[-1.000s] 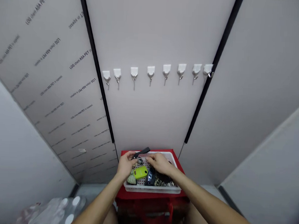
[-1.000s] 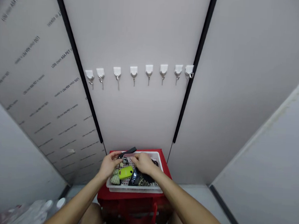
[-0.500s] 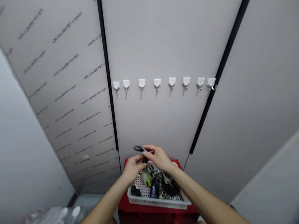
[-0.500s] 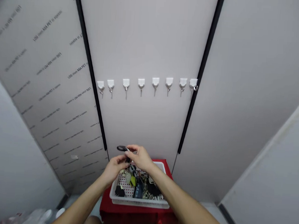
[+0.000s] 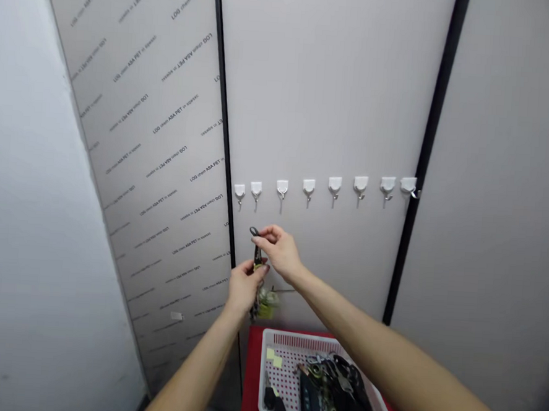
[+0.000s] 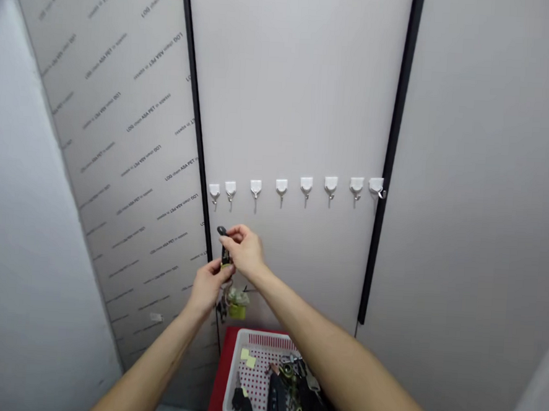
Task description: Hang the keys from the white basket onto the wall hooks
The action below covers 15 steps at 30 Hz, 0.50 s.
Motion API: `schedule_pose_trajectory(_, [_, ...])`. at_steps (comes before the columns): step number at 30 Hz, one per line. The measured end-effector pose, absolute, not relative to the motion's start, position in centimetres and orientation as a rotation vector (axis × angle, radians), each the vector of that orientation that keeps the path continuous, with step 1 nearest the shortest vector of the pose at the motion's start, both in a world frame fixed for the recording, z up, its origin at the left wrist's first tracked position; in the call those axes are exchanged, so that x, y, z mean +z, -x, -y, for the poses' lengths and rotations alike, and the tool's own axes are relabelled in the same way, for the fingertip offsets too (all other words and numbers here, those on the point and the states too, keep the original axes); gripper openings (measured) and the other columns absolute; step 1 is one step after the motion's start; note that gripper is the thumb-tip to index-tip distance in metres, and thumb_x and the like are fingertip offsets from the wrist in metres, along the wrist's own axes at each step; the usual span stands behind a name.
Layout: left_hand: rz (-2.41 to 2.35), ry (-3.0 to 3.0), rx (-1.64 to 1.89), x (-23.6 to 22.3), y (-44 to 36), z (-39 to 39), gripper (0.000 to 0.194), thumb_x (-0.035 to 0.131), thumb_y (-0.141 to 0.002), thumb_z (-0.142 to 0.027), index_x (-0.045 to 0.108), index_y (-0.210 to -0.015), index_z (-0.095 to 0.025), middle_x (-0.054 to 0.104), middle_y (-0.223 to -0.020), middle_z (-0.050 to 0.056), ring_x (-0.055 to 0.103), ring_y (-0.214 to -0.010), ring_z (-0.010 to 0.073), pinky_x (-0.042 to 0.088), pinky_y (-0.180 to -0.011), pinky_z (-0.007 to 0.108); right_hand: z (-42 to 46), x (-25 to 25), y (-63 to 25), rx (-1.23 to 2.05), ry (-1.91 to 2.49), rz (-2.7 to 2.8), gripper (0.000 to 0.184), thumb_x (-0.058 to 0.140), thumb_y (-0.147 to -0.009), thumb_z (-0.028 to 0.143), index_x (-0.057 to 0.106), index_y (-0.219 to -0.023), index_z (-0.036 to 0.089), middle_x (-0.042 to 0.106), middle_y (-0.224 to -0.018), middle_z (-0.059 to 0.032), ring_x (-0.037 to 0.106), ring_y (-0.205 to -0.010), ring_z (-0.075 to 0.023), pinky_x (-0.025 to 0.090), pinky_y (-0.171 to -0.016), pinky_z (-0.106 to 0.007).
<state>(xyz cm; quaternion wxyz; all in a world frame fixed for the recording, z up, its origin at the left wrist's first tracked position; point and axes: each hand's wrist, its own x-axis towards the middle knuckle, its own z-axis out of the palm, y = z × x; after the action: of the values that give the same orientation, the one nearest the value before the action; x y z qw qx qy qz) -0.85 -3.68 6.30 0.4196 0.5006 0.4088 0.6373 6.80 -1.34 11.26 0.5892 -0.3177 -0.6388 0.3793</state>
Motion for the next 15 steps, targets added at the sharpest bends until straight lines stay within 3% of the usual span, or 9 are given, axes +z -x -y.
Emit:
schedule_pose_trajectory(6, [-0.767,-1.084,1.681,9.3,3.2,1.9,0.029,0.053,-0.052,-0.039,0.051,-0.064,-0.012,0.050,-0.054,-0.001,0.044,-0.049,0.0060,0.030,-0.042,0.017,-1.5,14.3,-3.8,0.823,0.690,1.464,0.015,0.051,-0.054,0.025,0.040,-0.060,0.017,0.045,-0.048,0.0070,0.039,-0.044,-0.0048,0.033,-0.042,-0.017])
schedule_pose_trajectory(11, [-0.769,-0.975,1.697,10.4,4.0,0.2,0.024,0.055,-0.051,-0.033,0.048,-0.061,-0.012,0.048,-0.049,-0.003,0.041,-0.044,0.0043,0.023,-0.038,0.015,-3.8,15.2,-2.3,0.832,0.753,1.444,0.014,0.050,-0.054,0.023,0.038,-0.058,0.017,0.045,-0.047,0.0068,0.040,-0.045,-0.0049,0.035,-0.045,-0.018])
schedule_pose_trajectory(15, [-0.772,-0.968,1.702,10.8,3.9,-0.7,0.023,0.056,-0.050,-0.031,0.046,-0.058,-0.012,0.047,-0.047,-0.004,0.041,-0.043,0.0045,0.025,-0.040,0.016,-4.9,15.5,-1.9,0.660,0.882,1.479,0.013,0.049,-0.056,0.027,0.041,-0.057,0.017,0.047,-0.050,0.0050,0.041,-0.048,-0.0060,0.036,-0.050,-0.020])
